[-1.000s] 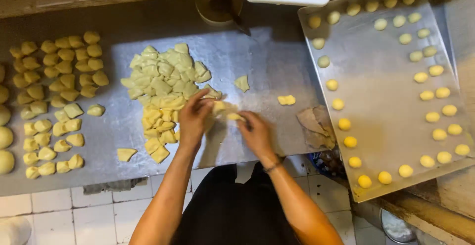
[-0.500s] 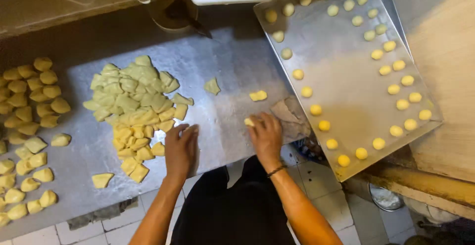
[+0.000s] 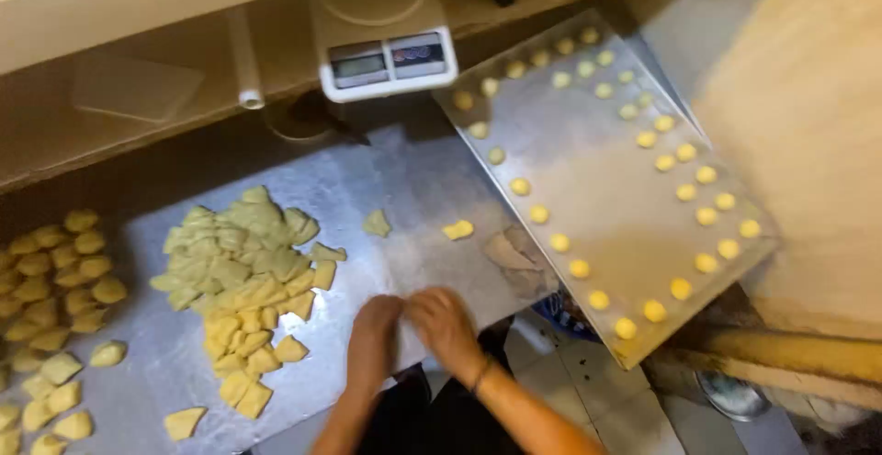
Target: Shaping small pieces of dough into balls and arranging them on a tray.
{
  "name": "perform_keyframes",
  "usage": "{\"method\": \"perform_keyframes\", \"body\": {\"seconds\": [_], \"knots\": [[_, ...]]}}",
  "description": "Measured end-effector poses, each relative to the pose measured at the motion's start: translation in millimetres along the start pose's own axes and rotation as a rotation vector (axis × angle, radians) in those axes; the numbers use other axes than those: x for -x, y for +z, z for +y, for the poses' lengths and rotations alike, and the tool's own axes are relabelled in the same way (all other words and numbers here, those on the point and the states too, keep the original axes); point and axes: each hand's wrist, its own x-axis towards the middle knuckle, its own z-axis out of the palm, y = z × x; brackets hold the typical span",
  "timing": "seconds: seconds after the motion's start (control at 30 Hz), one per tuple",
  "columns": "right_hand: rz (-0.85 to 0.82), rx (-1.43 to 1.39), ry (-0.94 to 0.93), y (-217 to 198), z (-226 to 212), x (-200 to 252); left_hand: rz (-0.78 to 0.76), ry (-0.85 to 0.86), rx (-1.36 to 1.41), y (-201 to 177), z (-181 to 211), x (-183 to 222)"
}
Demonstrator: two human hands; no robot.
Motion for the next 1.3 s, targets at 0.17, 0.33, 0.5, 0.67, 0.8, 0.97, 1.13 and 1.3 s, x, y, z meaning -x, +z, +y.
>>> {"method": "perform_keyframes", "body": {"seconds": [0.17,0.33,0.5,0.67,0.8,0.97,1.13,1.3], "knots": [[0.101,0.027,0.010,-3.1,54.9,27.4,0.125,-0.054,0.050,-19.2,-27.1,3.5],[-0.009,0.035,-0.091,-6.8,26.7,4.5,-0.006,-0.055,0.099,-13.1,-1.4,-17.6],[0.113,0.145,-0.028,-16.3,21.1,18.0,0.192,-0.449,0.438,-18.0,12.0,-13.3],[0.004,0.127,-0.028,15.8,50.1,25.8,-0.048,-0.449,0.377,-13.4,-5.1,-34.6],[0.176,0.013,-0.067,-13.7,11.8,23.8,0.086,-0.314,0.177,-41.7,38.0,-26.4],[-0.035,0.028,-0.201,-0.1,28.8,24.7,0.027,0.052,0.096,12.3,-38.1,-16.8],[0.021,-0.195,0.092,-35.9,-23.6,30.7,-0.016,-0.138,0.026,-21.8,21.7,-1.4],[0.025,-0.233,0.190,-15.5,35.8,42.5,-0.136,-0.328,0.169,-25.1,-11.1,4.3]]}}
